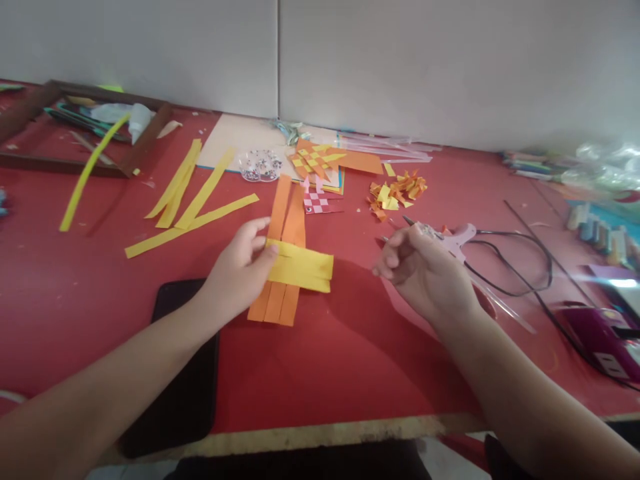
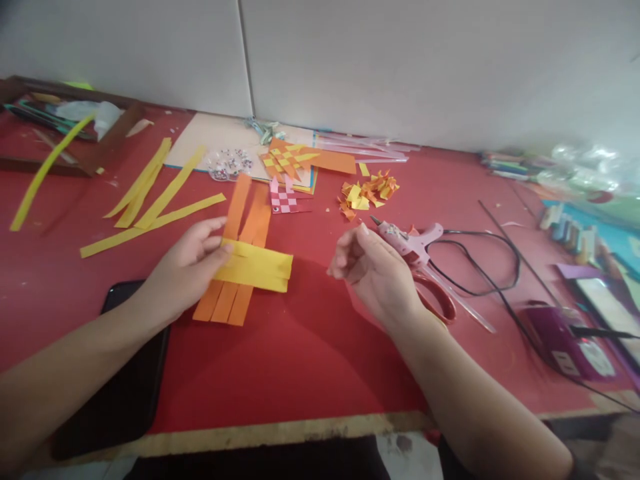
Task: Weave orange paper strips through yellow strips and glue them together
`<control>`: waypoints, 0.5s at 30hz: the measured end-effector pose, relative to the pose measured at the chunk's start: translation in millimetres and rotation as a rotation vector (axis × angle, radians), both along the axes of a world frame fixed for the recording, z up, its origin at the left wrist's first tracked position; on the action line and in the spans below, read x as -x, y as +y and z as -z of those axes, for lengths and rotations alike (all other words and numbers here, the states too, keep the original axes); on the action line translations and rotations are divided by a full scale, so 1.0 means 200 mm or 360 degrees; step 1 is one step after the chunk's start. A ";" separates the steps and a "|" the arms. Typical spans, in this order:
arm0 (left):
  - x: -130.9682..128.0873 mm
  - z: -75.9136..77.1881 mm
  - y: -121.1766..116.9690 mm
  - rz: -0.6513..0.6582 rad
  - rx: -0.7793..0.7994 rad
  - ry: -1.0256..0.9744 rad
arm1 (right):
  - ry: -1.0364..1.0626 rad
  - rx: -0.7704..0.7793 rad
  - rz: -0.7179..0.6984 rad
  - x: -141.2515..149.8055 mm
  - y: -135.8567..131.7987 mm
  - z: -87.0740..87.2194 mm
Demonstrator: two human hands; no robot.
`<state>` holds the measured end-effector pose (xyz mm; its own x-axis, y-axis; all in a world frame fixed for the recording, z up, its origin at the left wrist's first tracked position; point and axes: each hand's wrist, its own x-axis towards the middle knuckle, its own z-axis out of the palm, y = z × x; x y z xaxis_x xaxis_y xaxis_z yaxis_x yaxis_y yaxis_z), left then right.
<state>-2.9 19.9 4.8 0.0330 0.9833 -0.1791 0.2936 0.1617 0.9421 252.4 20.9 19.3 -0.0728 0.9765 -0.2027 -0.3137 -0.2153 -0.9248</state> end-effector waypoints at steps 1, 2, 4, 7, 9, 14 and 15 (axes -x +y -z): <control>0.00 0.00 -0.01 0.0057 -0.0075 0.0204 | 0.0028 0.0024 -0.0039 0.00 0.00 0.00; 0.00 0.00 -0.02 0.0095 -0.0171 0.0389 | 0.0055 0.0047 -0.0075 0.00 0.00 0.01; 0.00 0.00 -0.04 0.0122 -0.0449 0.0713 | 0.0097 0.0090 -0.0149 0.01 -0.01 0.01; 0.00 -0.01 -0.07 0.0093 -0.0938 0.1032 | 0.0147 0.0110 -0.0280 0.02 -0.02 0.03; 0.00 -0.02 -0.07 0.0178 -0.1154 0.1039 | 0.0146 0.0104 -0.0337 0.03 -0.03 0.04; -0.05 -0.06 -0.09 0.0562 -0.1364 0.0896 | 0.0077 0.0178 -0.0379 0.08 -0.07 0.03; -0.07 -0.07 -0.10 0.0631 -0.1391 0.0903 | 0.0090 0.0199 -0.0395 0.09 -0.07 0.03</control>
<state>11.0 -0.3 18.1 0.5053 0.7167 0.4806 0.6018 -0.6918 0.3990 234.1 6.2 14.3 -0.3214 0.8951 -0.3090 -0.2873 -0.4031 -0.8689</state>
